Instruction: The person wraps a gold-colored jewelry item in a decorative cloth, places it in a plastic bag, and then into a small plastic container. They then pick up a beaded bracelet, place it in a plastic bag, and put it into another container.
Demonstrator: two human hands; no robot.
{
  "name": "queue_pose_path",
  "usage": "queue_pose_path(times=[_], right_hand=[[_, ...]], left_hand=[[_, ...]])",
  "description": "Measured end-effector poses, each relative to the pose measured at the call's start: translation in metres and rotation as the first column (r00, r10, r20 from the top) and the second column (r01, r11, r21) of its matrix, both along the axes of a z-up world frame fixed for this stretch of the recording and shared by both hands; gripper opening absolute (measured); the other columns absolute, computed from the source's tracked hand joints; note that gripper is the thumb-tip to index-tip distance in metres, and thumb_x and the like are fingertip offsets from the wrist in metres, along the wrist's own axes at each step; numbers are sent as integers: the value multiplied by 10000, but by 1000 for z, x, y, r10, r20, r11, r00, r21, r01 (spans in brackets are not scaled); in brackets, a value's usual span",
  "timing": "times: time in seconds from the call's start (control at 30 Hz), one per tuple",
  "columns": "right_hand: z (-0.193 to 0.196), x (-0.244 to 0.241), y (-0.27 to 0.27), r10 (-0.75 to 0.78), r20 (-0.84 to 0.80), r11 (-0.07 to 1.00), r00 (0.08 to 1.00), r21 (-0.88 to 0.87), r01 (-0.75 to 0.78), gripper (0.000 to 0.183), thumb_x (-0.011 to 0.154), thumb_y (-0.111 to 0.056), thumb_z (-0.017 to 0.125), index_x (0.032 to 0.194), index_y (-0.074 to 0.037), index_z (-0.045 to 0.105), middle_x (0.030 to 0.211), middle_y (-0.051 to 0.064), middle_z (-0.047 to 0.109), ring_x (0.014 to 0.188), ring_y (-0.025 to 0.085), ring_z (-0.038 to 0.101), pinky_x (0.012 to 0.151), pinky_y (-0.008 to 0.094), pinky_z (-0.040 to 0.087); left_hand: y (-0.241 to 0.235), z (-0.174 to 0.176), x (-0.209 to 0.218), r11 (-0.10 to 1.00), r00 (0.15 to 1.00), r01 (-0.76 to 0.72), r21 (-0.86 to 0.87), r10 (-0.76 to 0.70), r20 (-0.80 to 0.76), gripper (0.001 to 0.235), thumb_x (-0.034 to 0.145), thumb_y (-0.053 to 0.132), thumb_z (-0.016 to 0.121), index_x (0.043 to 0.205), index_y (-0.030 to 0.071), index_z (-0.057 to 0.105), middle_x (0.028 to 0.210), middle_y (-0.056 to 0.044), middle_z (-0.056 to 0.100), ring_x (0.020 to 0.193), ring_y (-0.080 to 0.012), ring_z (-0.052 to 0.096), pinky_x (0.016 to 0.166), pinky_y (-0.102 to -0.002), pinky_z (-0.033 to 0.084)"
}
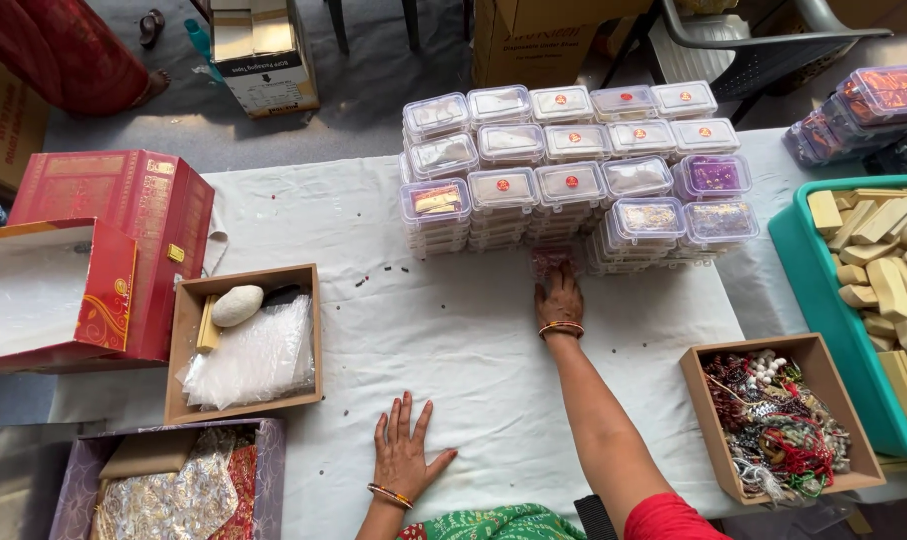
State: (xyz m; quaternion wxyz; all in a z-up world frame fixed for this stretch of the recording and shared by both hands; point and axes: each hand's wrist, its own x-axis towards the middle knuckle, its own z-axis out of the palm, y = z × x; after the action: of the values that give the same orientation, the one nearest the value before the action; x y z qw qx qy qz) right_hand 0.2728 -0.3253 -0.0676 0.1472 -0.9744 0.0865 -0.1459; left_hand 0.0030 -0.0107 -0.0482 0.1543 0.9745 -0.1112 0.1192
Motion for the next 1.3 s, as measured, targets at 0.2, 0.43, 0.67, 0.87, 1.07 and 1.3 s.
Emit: queue_pose_path(times=[0.2,0.43,0.67,0.87,1.07,1.3], right_hand=[[20,-55,5,96,-160,993,982,84,-83,893,881,-396,690,1599,-124,235,1698,191,47,1422,425,358,1128,509,389],[-4,-189,2,378,-461,895,803,-40,-444,966,941,-792,236,1659,-172,52,1740,47,-63,1597,229,-44,1273,511,-62],[3,-264,-143,-122,-450,992,885,-89,91,1017,924,-803,232,1644,-116,19,1722,99,-81,1585,251,-67,1238,548,-70],[12,-240,-147,-11,-275,1000,961,-9,8,988,956,-757,336,1642,-92,86,1725,160,19,1592,310,38,1262,505,74],[-23,-132,-149,-26,-146,992,989,120,44,963,984,-698,409,1645,-49,148,1711,210,87,1575,354,111,1261,481,155],[72,-213,74,815,-167,515,555,648,-561,585,1009,-468,619,1463,-108,534,1383,158,609,1222,304,620,1049,391,486]], left_hand=[[-1,-4,-2,1000,1000,-1,3,1,-31,1008,796,821,502,1579,230,273,1666,-158,130,1534,-289,86,1205,-509,52],[5,-7,-4,1000,995,24,-5,-24,-101,960,839,791,495,1580,210,310,1677,-189,168,1548,-323,124,1226,-520,62],[6,-14,-13,997,986,70,17,-67,-150,961,844,784,493,1593,212,309,1678,-202,167,1548,-348,149,1226,-531,65],[6,-18,-7,995,989,15,97,-1,-150,971,852,804,446,1612,227,269,1696,-184,133,1563,-332,127,1232,-526,60],[-11,9,-7,983,935,10,183,56,-351,984,825,788,500,1595,220,268,1662,-183,85,1531,-332,82,1206,-538,68],[-82,-25,-46,677,690,723,134,-715,-109,494,1011,320,614,1459,129,532,1565,-130,515,1465,-261,444,1244,-457,318]])
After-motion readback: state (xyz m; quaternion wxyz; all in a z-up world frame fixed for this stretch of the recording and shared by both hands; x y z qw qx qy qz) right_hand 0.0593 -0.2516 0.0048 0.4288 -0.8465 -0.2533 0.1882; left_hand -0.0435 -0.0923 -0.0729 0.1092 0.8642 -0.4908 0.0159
